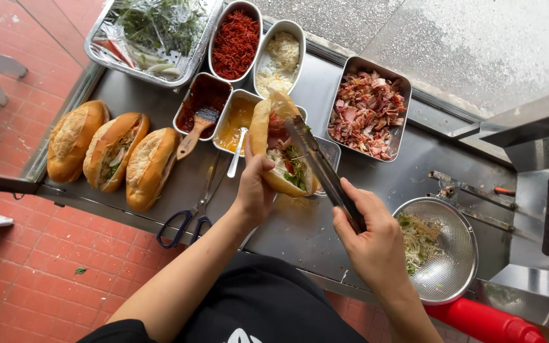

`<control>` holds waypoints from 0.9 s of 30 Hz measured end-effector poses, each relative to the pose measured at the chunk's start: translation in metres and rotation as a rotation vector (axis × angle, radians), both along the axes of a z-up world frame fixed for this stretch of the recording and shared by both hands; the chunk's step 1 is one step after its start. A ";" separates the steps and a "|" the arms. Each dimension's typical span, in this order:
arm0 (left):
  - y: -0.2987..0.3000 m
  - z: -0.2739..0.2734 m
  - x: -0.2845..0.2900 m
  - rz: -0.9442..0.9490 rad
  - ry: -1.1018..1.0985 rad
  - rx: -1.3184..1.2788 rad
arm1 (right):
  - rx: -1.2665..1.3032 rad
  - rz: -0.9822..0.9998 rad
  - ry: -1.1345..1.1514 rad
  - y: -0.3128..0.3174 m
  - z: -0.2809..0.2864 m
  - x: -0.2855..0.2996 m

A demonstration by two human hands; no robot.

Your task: Preparing and toasting a Banh Mi sandwich at a stall.

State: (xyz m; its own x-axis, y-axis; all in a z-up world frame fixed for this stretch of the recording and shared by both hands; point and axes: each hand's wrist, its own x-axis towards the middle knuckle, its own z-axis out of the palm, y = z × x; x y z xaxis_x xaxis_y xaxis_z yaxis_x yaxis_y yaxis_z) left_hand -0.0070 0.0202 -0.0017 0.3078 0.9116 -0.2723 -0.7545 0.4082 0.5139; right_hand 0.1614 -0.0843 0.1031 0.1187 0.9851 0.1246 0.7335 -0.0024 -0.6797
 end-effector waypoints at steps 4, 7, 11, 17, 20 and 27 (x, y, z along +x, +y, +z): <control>0.003 0.001 -0.001 0.025 0.030 -0.004 | -0.085 -0.107 0.035 -0.004 0.006 -0.001; 0.007 -0.001 -0.005 0.008 0.059 -0.059 | -0.162 -0.147 0.123 -0.008 0.009 0.002; 0.013 -0.008 -0.012 0.066 -0.054 -0.059 | -0.300 -0.166 0.138 -0.018 0.017 0.005; 0.020 -0.014 -0.022 0.121 -0.059 -0.078 | -0.244 -0.005 0.021 -0.027 0.027 0.004; 0.021 -0.008 -0.023 0.127 -0.007 -0.067 | -0.283 -0.078 0.016 -0.022 0.035 -0.002; 0.010 -0.005 -0.013 0.092 -0.047 0.127 | -0.157 -0.100 0.012 -0.001 0.019 -0.018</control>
